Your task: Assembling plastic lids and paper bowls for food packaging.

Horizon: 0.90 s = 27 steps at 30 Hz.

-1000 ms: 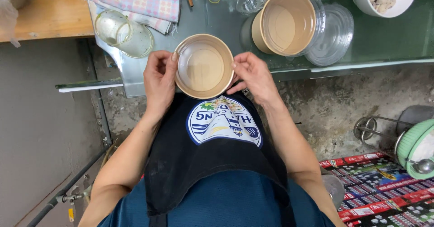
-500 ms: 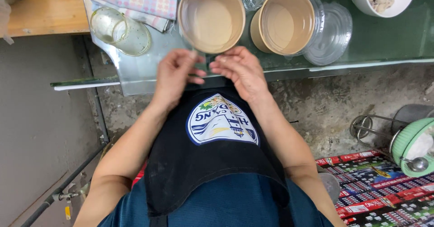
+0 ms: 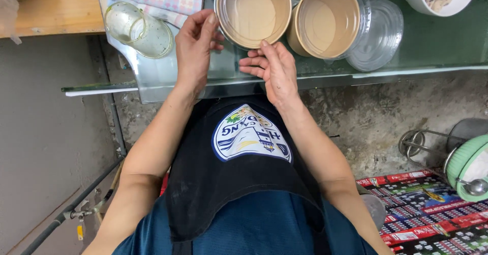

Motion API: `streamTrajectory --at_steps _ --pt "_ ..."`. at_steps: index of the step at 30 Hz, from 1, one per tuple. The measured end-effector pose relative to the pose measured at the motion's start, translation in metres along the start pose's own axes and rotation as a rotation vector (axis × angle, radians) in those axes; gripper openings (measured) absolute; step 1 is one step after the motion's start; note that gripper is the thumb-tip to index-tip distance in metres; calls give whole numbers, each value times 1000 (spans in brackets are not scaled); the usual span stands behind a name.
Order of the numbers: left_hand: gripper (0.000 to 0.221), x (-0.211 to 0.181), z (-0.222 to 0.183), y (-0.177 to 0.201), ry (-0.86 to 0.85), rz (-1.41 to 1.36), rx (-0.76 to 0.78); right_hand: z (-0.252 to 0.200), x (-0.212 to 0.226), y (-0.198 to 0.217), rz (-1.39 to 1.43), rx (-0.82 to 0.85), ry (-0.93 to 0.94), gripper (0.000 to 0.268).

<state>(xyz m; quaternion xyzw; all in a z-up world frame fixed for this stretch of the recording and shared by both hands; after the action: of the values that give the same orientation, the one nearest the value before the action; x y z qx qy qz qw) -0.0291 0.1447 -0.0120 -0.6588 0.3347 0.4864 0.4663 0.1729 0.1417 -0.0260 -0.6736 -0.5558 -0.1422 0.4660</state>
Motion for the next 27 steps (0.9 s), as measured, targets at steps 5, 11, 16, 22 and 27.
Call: streamTrajectory --at_steps 5,11,16,22,27 --pt "23 19 -8 6 72 -56 64 2 5 8 41 -16 -18 26" --pt "18 38 -34 1 160 -54 221 -2 10 17 147 -95 32 25" --pt "18 28 -47 -7 225 53 288 1 6 8 113 -38 14 26" --pt "22 6 -35 17 132 -97 -13 3 11 8 107 -30 30 23" --pt "21 4 -31 12 124 -128 3 -6 25 -9 81 4 22 22"
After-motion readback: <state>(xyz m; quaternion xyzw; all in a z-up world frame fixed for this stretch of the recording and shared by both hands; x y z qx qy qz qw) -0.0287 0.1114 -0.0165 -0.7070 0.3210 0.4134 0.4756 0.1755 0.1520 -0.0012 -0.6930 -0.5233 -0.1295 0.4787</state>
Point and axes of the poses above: each hand's wrist, its own z-axis towards the middle knuckle, its own y-axis out of the back of the hand, x = y × z, the point moved 10 cm from there along z, towards the middle knuckle, and after that the axes turned 10 degrees about -y, right-handed, at the moved point
